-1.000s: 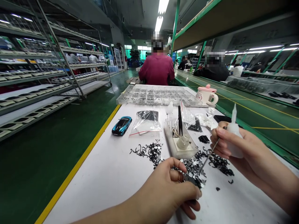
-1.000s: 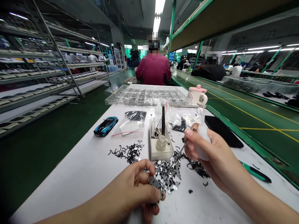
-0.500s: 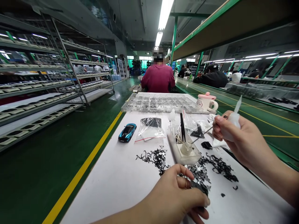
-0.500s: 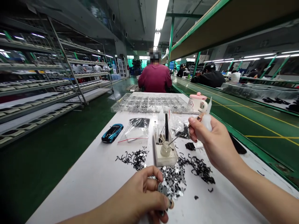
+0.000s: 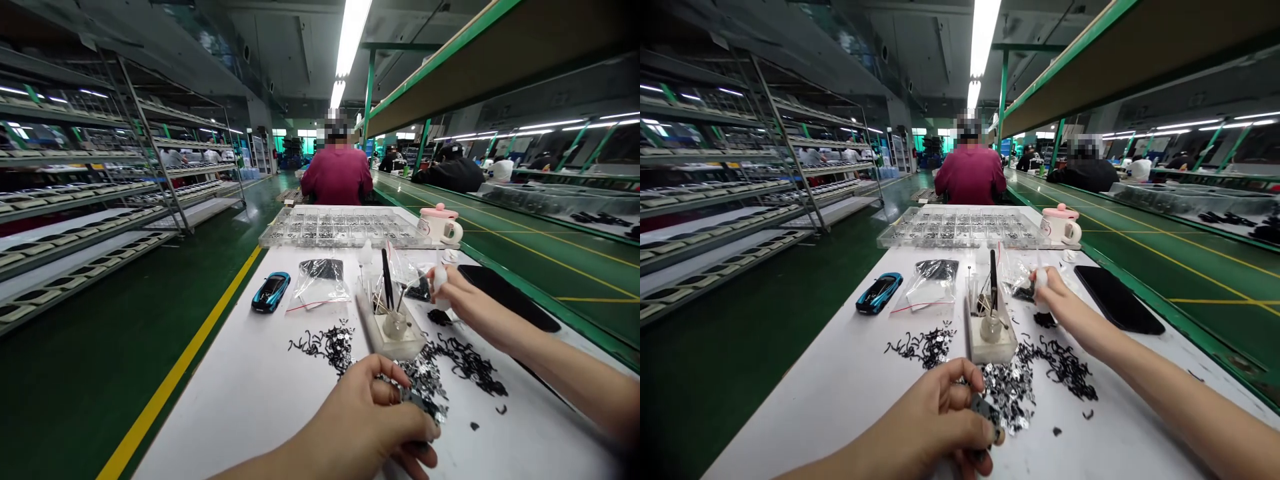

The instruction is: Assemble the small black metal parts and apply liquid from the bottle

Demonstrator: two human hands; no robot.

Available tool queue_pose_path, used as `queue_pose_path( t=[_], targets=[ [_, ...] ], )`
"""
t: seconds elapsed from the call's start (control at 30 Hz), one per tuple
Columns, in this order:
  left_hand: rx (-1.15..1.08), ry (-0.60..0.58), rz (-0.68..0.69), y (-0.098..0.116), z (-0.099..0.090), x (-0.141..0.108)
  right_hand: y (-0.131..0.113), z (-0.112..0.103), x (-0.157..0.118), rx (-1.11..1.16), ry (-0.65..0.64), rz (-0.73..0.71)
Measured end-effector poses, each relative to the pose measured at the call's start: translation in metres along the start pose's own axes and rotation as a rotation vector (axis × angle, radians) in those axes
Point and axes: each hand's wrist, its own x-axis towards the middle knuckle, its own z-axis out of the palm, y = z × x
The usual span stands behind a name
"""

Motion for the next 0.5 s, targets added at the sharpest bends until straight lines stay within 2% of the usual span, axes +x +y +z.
queue_pose_path(
  t=[0.17, 0.27, 0.4, 0.5],
  targets=[
    [0.003, -0.005, 0.058, 0.003, 0.002, 0.001, 0.009, 0.011, 0.0, 0.012, -0.117, 0.066],
    [0.032, 0.006, 0.104, 0.006, 0.002, 0.0, 0.012, 0.014, 0.005, 0.022, -0.129, 0.058],
    [0.07, 0.032, 0.19, 0.018, -0.003, -0.003, 0.013, 0.001, 0.004, 0.014, -0.002, -0.015],
    [0.083, 0.088, 0.283, 0.029, -0.005, -0.007, -0.007, -0.007, -0.012, -0.014, 0.186, -0.17]
  ],
)
